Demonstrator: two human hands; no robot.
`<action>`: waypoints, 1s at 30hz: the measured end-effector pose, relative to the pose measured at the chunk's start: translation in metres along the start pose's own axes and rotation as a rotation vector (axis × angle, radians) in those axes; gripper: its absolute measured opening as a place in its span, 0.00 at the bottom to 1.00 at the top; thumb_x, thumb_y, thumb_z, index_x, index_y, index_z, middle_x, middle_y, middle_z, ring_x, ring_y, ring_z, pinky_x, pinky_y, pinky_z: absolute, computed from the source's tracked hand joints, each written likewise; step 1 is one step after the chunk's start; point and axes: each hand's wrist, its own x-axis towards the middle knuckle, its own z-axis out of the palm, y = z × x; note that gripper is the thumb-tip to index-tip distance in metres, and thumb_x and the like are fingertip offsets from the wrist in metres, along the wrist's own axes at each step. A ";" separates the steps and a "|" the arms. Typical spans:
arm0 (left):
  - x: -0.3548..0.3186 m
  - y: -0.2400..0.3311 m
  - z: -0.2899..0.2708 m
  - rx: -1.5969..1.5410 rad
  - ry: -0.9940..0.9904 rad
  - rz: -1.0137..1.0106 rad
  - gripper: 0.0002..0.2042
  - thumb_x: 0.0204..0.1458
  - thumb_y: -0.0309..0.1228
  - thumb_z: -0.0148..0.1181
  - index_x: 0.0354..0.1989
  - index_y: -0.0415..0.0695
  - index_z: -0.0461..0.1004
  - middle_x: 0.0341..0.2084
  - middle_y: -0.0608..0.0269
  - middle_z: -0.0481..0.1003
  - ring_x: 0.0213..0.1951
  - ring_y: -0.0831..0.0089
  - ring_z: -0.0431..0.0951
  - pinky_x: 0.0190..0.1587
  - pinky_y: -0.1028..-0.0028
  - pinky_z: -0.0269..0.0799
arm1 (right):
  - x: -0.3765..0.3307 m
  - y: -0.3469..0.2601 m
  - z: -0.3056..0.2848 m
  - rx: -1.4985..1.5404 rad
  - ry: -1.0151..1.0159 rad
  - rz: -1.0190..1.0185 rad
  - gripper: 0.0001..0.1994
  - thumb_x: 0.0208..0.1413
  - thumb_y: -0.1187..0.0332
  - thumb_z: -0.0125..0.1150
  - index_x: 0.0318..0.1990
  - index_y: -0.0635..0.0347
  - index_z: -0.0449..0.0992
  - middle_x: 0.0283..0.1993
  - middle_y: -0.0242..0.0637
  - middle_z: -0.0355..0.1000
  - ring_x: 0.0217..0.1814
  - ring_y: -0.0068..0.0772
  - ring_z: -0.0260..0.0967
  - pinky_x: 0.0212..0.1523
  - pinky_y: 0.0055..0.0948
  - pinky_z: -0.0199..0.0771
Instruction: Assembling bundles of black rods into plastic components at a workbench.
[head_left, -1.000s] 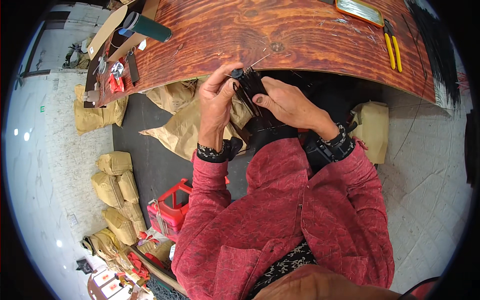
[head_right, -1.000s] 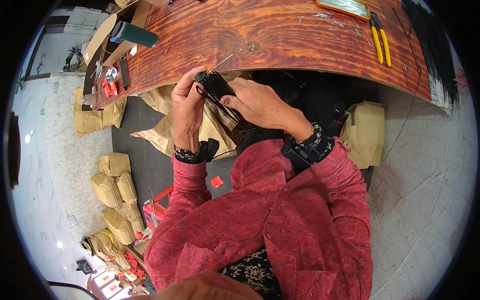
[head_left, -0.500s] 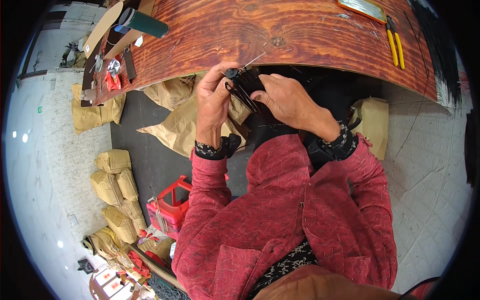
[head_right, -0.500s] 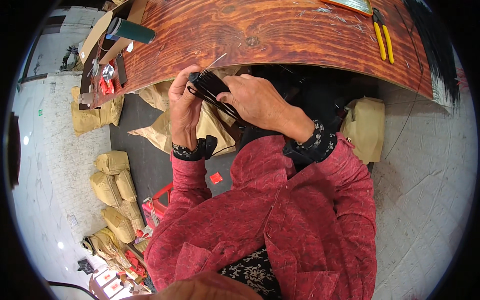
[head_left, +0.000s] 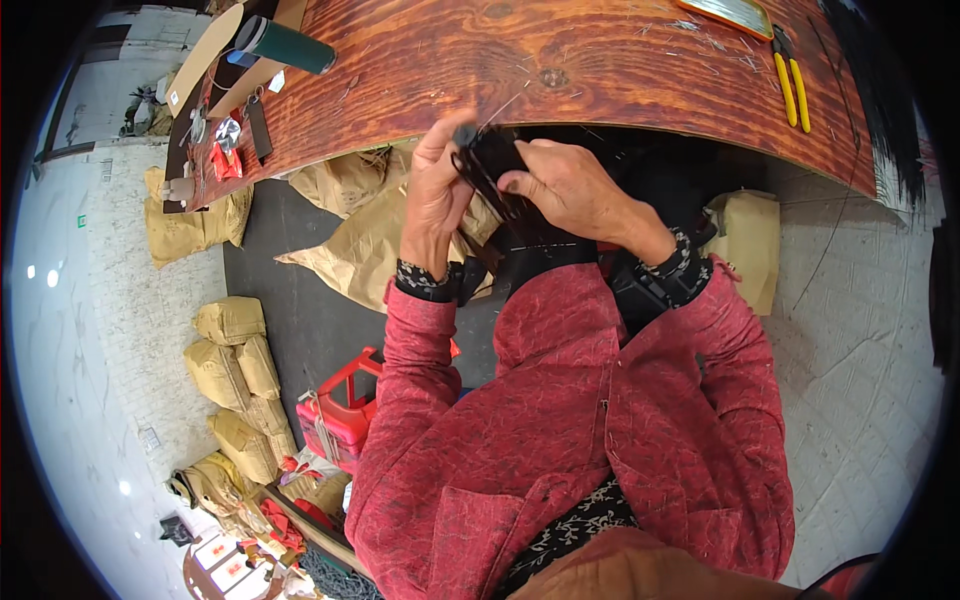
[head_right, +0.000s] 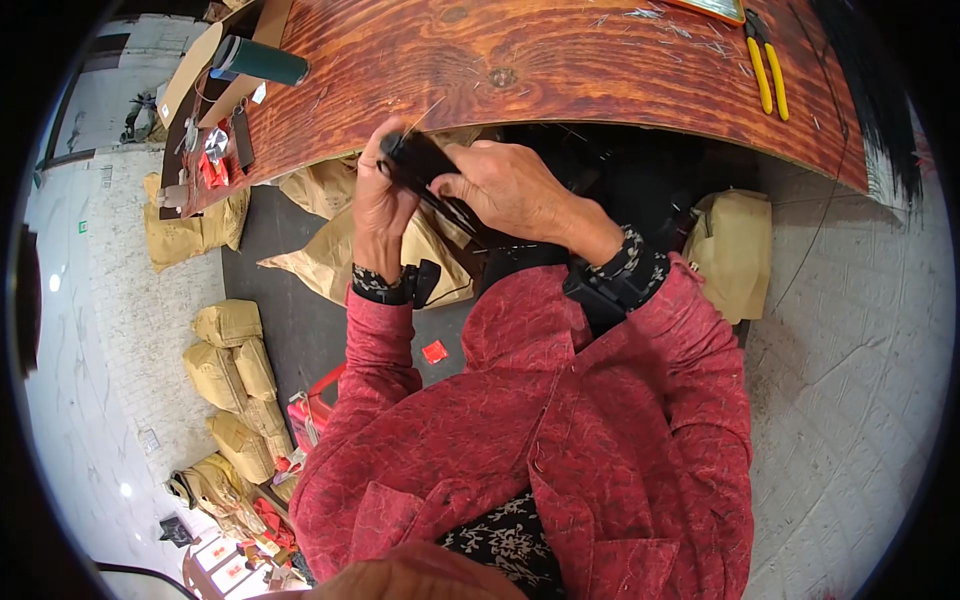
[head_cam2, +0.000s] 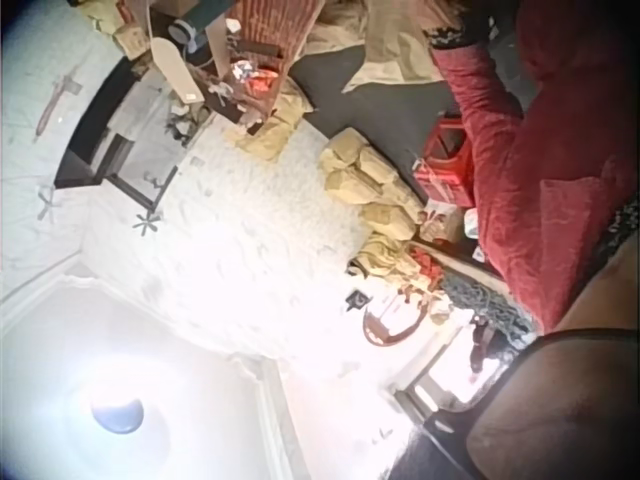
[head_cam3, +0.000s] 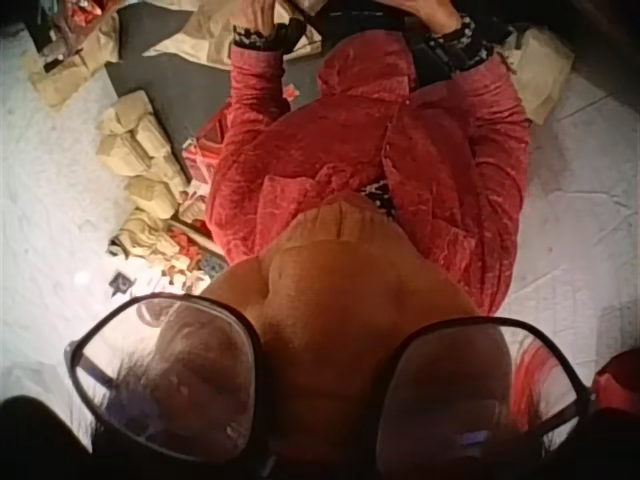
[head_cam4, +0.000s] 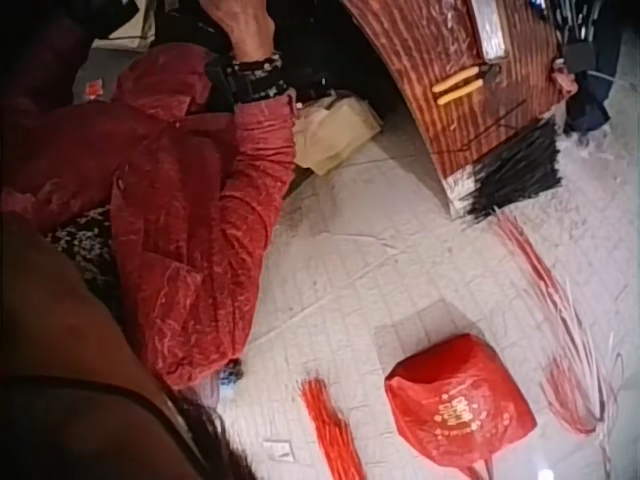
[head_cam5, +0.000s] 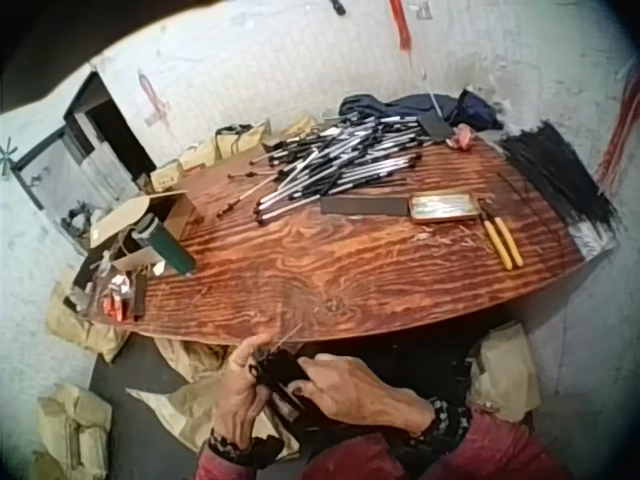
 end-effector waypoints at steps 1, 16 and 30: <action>0.000 -0.003 0.005 0.012 0.143 -0.028 0.23 0.60 0.34 0.63 0.62 0.38 0.68 0.48 0.61 0.72 0.54 0.70 0.73 0.57 0.71 0.70 | 0.000 0.000 0.004 -0.041 0.073 0.057 0.16 0.64 0.57 0.57 0.41 0.64 0.72 0.29 0.49 0.71 0.35 0.56 0.71 0.35 0.46 0.69; 0.007 -0.007 0.068 0.318 0.532 0.162 0.17 0.71 0.37 0.43 0.61 0.40 0.66 0.39 0.65 0.72 0.38 0.79 0.71 0.45 0.78 0.68 | 0.008 -0.026 0.017 -0.213 0.319 0.192 0.14 0.64 0.60 0.56 0.38 0.65 0.72 0.32 0.50 0.72 0.35 0.57 0.72 0.34 0.48 0.71; 0.000 -0.002 0.060 0.046 0.460 0.115 0.18 0.71 0.38 0.40 0.57 0.36 0.66 0.40 0.60 0.75 0.43 0.75 0.74 0.51 0.75 0.68 | 0.020 -0.008 -0.021 -0.065 -0.126 0.134 0.19 0.64 0.57 0.57 0.33 0.68 0.71 0.32 0.52 0.70 0.37 0.59 0.70 0.38 0.47 0.68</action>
